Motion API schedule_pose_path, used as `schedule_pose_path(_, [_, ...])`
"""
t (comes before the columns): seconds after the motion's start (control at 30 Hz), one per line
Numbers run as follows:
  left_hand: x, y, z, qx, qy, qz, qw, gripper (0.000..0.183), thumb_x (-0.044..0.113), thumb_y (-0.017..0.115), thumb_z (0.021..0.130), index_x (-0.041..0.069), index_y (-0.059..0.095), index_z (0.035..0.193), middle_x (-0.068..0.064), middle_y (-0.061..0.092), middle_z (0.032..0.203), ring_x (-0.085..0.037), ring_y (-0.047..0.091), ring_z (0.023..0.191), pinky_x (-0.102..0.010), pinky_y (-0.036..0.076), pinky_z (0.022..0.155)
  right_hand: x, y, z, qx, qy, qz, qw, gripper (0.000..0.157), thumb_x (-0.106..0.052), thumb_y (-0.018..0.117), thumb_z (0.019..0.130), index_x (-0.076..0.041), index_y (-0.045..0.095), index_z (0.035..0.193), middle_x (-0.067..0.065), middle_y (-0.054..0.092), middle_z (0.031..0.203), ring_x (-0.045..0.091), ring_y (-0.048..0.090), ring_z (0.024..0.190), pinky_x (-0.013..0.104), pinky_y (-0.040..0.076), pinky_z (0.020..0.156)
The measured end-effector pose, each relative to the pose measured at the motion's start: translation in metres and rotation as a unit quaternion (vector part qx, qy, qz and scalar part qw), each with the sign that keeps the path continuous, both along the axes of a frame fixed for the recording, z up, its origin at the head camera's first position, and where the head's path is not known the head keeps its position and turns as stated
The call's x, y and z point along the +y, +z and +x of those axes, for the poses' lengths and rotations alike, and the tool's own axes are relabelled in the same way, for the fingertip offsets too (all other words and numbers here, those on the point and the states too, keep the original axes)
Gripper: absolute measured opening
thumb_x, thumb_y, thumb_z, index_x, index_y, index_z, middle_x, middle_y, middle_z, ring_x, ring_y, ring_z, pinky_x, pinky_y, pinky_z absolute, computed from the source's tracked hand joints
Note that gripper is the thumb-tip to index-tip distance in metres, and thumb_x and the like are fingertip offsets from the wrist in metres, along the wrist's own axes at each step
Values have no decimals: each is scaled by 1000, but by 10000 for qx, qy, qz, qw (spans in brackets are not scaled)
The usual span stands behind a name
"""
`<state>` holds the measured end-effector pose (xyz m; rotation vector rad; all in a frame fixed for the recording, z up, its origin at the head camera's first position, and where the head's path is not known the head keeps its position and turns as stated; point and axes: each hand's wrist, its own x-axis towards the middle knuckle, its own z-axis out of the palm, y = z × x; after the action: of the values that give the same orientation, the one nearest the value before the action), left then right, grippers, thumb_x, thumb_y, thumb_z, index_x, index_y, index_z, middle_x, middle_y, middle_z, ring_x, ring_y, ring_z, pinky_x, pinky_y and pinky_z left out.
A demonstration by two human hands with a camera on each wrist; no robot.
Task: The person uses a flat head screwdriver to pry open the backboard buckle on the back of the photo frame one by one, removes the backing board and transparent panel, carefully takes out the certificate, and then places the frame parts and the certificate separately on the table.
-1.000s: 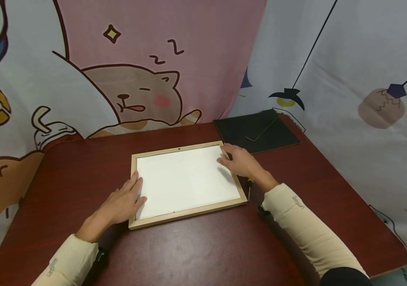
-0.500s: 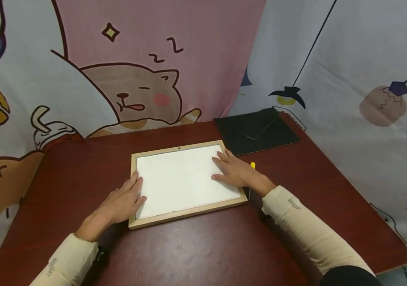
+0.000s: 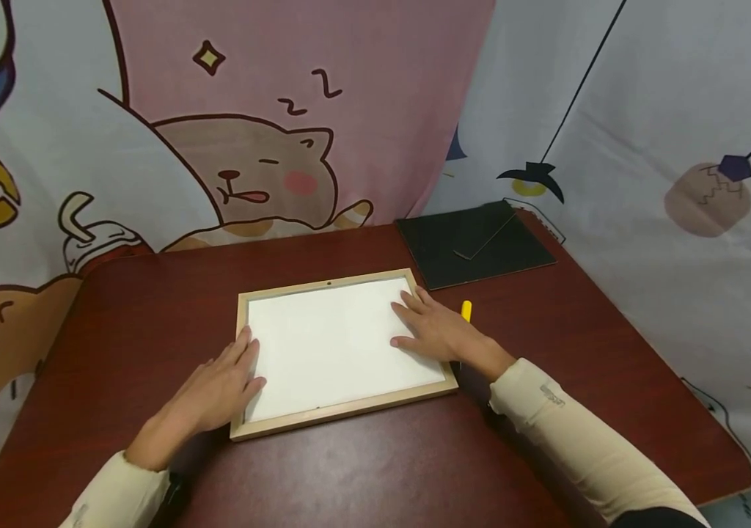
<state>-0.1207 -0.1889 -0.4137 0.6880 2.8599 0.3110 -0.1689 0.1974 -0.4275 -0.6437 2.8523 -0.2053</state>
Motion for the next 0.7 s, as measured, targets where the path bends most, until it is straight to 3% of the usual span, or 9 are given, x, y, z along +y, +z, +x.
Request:
schedule_pose_path(0.23, [-2,1,11,28,3,-70,10000,67,34,56,97,-5,35,148,-24,18,159,-41,31,141,-66,37,97,-1,-1,16,212,73,18,9997,77,-60,45,96,-13,29,154,14,17,161,40,11,148,51,23,116])
schedule_pose_path(0.43, [-4,4,21,333,-132,-263,9990,64,34,59,96,-5,42,143,-25,26,156,-40,39,137,-65,40,95,-4,4,32,262,105,49,9996,77,-60,47,95,-13,30,154,14,19,161,41,14,148,51,23,116])
schedule_pose_path(0.7, [-3,9,26,553,-231,-461,9971,63,34,65,92,-7,49,137,-27,35,151,-45,42,133,-65,40,95,-5,5,36,377,156,88,9991,76,-59,48,95,-13,32,153,14,23,160,41,19,146,49,23,116])
